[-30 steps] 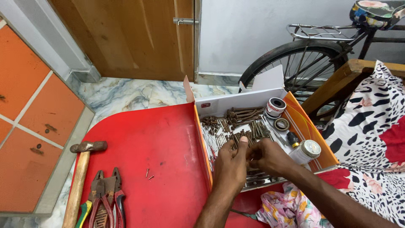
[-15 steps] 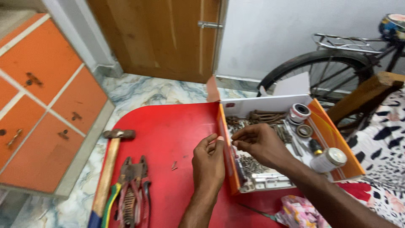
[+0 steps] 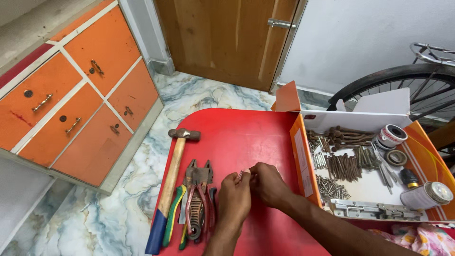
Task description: The person sorts small metal fasteners from a cardboard box, then places pliers and a hammer into the same box. The person closes the box and places it on a shelf.
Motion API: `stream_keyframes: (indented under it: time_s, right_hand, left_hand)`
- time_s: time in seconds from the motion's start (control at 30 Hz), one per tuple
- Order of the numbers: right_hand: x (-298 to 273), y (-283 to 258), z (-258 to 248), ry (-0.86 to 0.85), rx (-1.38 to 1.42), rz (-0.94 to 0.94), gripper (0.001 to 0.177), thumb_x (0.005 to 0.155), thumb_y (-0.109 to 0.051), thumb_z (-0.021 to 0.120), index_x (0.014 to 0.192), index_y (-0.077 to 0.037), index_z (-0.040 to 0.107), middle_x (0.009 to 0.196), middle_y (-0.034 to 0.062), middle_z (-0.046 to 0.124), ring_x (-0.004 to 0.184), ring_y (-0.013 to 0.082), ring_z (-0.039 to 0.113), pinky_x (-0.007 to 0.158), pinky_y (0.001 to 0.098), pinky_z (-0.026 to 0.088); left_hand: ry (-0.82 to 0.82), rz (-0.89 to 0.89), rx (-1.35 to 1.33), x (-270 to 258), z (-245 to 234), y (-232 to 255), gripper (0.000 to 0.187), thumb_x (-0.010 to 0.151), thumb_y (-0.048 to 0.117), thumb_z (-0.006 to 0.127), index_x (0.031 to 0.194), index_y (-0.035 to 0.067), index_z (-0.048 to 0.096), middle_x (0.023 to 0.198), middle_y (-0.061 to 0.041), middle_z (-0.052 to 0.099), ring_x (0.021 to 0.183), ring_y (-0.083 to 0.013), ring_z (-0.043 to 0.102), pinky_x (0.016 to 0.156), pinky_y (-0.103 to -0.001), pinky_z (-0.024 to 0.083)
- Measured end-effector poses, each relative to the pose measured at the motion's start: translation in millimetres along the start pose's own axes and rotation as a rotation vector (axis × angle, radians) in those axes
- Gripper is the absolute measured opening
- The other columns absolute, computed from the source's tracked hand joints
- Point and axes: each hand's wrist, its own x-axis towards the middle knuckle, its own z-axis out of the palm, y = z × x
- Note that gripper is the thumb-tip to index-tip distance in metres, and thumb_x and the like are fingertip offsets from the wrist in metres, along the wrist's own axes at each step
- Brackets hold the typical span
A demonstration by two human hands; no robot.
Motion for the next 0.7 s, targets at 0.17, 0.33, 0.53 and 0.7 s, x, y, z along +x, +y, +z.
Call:
stream_keyframes:
  time_s: [0.17,0.33,0.53,0.7]
  right_hand:
    - [-4.8,-1.9,9.0,0.063,0.008,-0.059,0.014,0.083,-0.007,0.069,0.091,0.004,0.073,0.081,0.0214,0.073,0.071,0.0290,0.072,0.064,0.0419,0.053]
    - [-18.9,-13.3,1.1,0.113,0.055,-0.053,0.020,0.085,-0.013,0.074,0.096,0.003,0.074,0.085,0.0198,0.076,0.076,0.0282,0.075,0.068,0.0394,0.057]
    - [-35.7,-25.6,-28.0,0.221,0.196,0.061,0.023,0.091,-0.017,0.069,0.102,0.001,0.077,0.089,0.0137,0.080,0.075,0.0213,0.078,0.069,0.0346,0.061]
    - [-40.6,-16.8,-56.9,0.330,0.260,-0.011,0.025,0.094,-0.020,0.066,0.103,0.001,0.077,0.085,0.0117,0.080,0.075,0.0172,0.078,0.070,0.0325,0.061]
  left_hand:
    - [-0.061,-0.037,0.052,-9.6,-10.9,7.4,0.055,0.096,0.046,0.055,0.101,-0.007,0.070,0.095,-0.020,0.078,0.093,-0.0319,0.076,0.084,-0.045,0.054]
    - [-0.067,-0.060,0.075,-14.5,-19.5,18.4,0.056,0.098,0.047,0.053,0.100,-0.005,0.071,0.090,-0.018,0.076,0.089,-0.0315,0.074,0.082,-0.046,0.052]
    - [-0.053,0.079,0.053,-20.0,-7.0,41.6,0.055,0.097,0.048,0.052,0.115,-0.001,0.070,0.087,-0.014,0.080,0.092,-0.0271,0.076,0.084,-0.043,0.054]
    - [-0.043,0.114,0.053,-27.8,15.4,63.9,0.062,0.096,0.049,0.054,0.134,0.000,0.060,0.099,-0.013,0.077,0.097,-0.0256,0.076,0.087,-0.042,0.057]
